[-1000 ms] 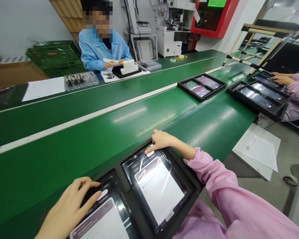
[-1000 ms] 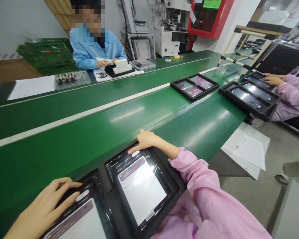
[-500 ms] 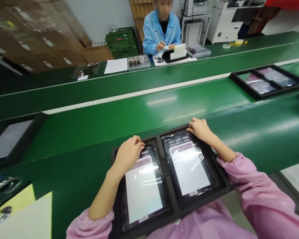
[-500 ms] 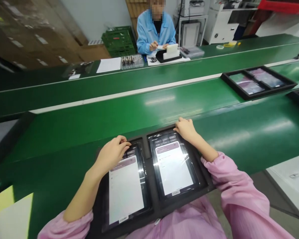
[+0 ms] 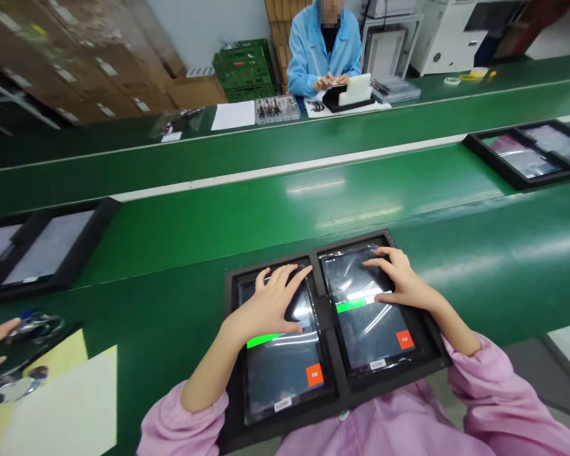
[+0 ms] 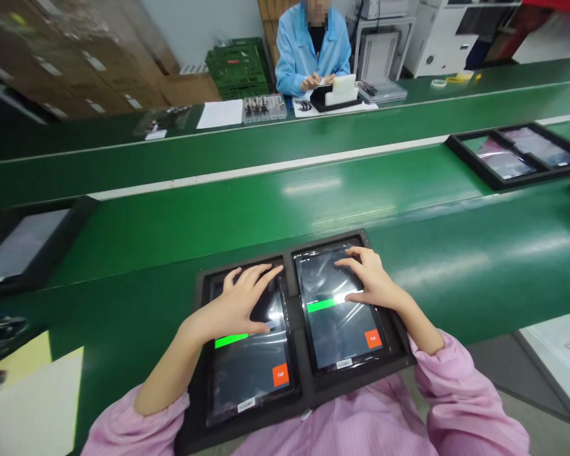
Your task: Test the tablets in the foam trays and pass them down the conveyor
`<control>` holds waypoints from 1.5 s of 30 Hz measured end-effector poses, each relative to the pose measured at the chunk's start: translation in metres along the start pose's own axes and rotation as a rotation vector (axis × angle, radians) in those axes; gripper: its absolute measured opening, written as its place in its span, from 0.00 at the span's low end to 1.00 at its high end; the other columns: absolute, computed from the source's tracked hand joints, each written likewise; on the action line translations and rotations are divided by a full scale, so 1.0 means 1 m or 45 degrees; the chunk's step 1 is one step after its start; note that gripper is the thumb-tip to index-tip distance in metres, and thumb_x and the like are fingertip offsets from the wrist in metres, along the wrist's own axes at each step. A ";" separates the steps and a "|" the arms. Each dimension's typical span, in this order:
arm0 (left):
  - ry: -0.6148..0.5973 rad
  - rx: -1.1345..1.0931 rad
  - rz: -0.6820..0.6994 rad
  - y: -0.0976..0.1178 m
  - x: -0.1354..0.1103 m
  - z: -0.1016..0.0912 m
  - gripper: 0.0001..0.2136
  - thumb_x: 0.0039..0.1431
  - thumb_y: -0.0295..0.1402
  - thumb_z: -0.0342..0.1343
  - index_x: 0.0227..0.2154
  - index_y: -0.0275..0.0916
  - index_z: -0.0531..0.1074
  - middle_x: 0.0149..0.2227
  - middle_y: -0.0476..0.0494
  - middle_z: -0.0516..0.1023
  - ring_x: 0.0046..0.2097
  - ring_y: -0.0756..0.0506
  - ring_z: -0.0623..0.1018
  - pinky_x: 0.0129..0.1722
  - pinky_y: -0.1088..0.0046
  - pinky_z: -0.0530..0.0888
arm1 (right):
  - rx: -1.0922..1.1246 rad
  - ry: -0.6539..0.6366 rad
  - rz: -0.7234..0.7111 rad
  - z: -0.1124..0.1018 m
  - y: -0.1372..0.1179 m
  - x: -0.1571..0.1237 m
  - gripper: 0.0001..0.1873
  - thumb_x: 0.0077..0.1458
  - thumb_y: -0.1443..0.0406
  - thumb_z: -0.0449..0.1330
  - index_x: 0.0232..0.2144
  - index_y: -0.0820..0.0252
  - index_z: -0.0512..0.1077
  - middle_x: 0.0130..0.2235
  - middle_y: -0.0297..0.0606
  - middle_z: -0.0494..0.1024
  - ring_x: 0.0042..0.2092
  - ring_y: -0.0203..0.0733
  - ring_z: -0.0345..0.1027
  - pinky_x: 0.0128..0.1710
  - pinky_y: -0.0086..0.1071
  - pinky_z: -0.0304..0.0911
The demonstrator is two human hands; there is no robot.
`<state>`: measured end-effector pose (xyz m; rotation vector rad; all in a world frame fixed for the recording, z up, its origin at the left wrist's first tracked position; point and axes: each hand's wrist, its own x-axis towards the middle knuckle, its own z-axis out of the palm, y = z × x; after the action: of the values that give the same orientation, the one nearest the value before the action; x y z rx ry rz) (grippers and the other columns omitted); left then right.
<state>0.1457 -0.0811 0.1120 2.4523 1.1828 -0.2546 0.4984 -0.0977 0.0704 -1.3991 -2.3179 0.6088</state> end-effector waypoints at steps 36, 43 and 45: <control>0.158 -0.027 0.081 -0.006 0.014 0.004 0.17 0.72 0.35 0.40 0.50 0.47 0.74 0.66 0.35 0.65 0.63 0.37 0.71 0.64 0.29 0.37 | -0.455 0.451 0.519 0.008 0.001 -0.007 0.12 0.49 0.69 0.57 0.26 0.54 0.80 0.52 0.45 0.70 0.53 0.57 0.59 0.49 0.51 0.53; 0.173 -0.012 0.045 -0.007 0.017 0.006 0.19 0.70 0.28 0.40 0.52 0.45 0.73 0.67 0.34 0.65 0.63 0.38 0.72 0.64 0.28 0.40 | -0.353 0.461 0.531 0.008 0.004 -0.007 0.11 0.46 0.70 0.56 0.25 0.54 0.79 0.51 0.45 0.70 0.51 0.56 0.61 0.47 0.50 0.55; 0.184 0.013 0.065 -0.009 0.017 0.007 0.19 0.70 0.26 0.40 0.52 0.45 0.74 0.67 0.34 0.65 0.65 0.38 0.70 0.65 0.30 0.41 | -0.357 0.476 0.538 0.009 0.004 -0.007 0.11 0.47 0.69 0.56 0.25 0.54 0.79 0.51 0.45 0.70 0.51 0.56 0.61 0.47 0.50 0.56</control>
<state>0.1497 -0.0667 0.0978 2.5418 1.1773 -0.0695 0.4996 -0.1035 0.0602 -1.9645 -1.8731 0.1073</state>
